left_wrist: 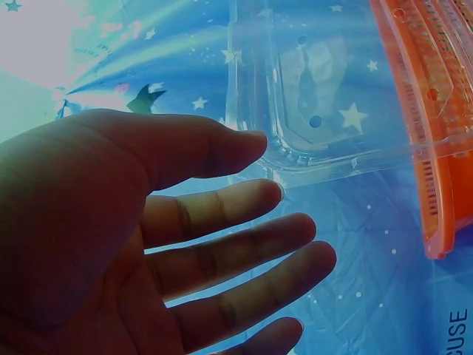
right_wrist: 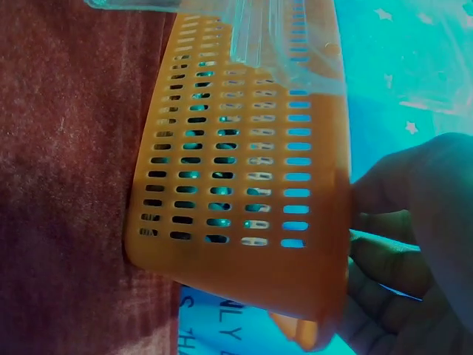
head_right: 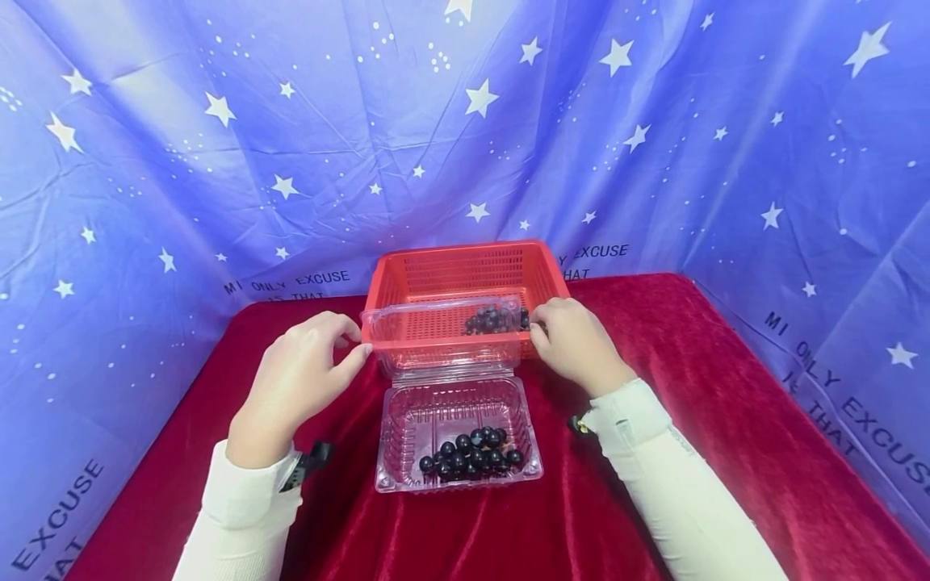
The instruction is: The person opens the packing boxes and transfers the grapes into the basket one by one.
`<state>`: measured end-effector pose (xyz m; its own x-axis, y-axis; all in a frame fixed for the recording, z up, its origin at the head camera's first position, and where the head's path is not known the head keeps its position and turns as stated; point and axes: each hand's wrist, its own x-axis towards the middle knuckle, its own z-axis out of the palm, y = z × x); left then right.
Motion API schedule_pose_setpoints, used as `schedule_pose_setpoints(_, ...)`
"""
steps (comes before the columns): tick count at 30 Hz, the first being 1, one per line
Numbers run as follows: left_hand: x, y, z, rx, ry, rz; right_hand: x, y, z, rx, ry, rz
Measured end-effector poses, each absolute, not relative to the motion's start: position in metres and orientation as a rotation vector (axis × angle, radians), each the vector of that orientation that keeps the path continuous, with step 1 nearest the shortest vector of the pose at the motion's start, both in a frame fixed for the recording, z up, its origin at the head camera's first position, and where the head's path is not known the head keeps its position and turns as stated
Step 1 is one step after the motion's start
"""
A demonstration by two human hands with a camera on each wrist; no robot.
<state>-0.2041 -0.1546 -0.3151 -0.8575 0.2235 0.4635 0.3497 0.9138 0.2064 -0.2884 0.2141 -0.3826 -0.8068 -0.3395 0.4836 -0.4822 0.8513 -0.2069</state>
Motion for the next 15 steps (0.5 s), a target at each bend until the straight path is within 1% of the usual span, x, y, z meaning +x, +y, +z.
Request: schedule_pose_setpoints(15, -0.204, -0.153, -0.315, -0.417, -2.640, -0.400, -0.260, 0.215, -0.370, 0.709, -2.462, 0.466)
